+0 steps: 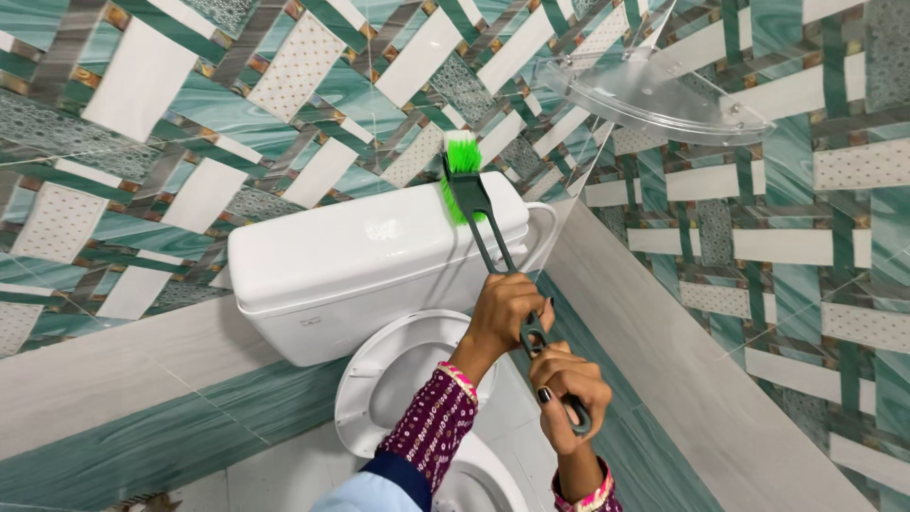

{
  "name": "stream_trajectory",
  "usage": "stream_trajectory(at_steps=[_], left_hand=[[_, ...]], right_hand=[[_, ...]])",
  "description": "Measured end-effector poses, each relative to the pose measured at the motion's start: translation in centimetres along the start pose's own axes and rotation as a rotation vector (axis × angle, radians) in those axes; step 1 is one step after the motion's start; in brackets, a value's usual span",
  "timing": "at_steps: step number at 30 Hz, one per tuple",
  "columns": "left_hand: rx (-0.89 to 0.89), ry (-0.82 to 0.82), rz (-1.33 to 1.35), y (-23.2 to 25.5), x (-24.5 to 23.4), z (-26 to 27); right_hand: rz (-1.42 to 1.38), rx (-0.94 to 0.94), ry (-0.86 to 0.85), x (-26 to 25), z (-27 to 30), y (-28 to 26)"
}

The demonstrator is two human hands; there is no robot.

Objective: The person cleans a toilet bowl and its exterior surfaces using a brush by hand.

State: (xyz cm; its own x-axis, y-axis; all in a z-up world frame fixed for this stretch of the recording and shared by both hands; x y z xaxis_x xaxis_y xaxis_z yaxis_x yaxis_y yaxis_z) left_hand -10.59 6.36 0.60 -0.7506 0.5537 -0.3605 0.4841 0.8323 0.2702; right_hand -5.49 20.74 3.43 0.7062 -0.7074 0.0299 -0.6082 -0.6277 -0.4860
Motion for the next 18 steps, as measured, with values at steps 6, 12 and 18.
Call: stream_trajectory(at_steps=[6, 12, 18], left_hand=[[-0.007, -0.001, -0.040, 5.2, 1.0, 0.8], [0.010, 0.041, -0.016, 10.3, 1.5, 1.5], [0.099, -0.075, -0.017, 0.1, 4.4, -2.2]], right_hand=[[-0.081, -0.094, 0.052, -3.2, 4.0, -2.8], [0.194, 0.182, -0.151, -8.7, 7.3, -5.3], [0.118, -0.044, -0.022, -4.7, 0.8, 1.8]])
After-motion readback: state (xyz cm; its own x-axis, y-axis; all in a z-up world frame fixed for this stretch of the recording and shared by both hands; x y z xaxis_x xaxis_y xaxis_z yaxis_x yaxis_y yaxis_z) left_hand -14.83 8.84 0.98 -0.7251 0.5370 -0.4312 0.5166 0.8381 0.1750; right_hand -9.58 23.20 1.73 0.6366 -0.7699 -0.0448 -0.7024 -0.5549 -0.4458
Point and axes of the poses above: each hand's wrist, its own z-axis away from the middle knuckle, its own x-axis out of the palm, y = z × x, the point moved 2 cm from there along -z, towards the middle knuckle, and after that the axes turned 13 degrees about -z, right-handed, at the moved point
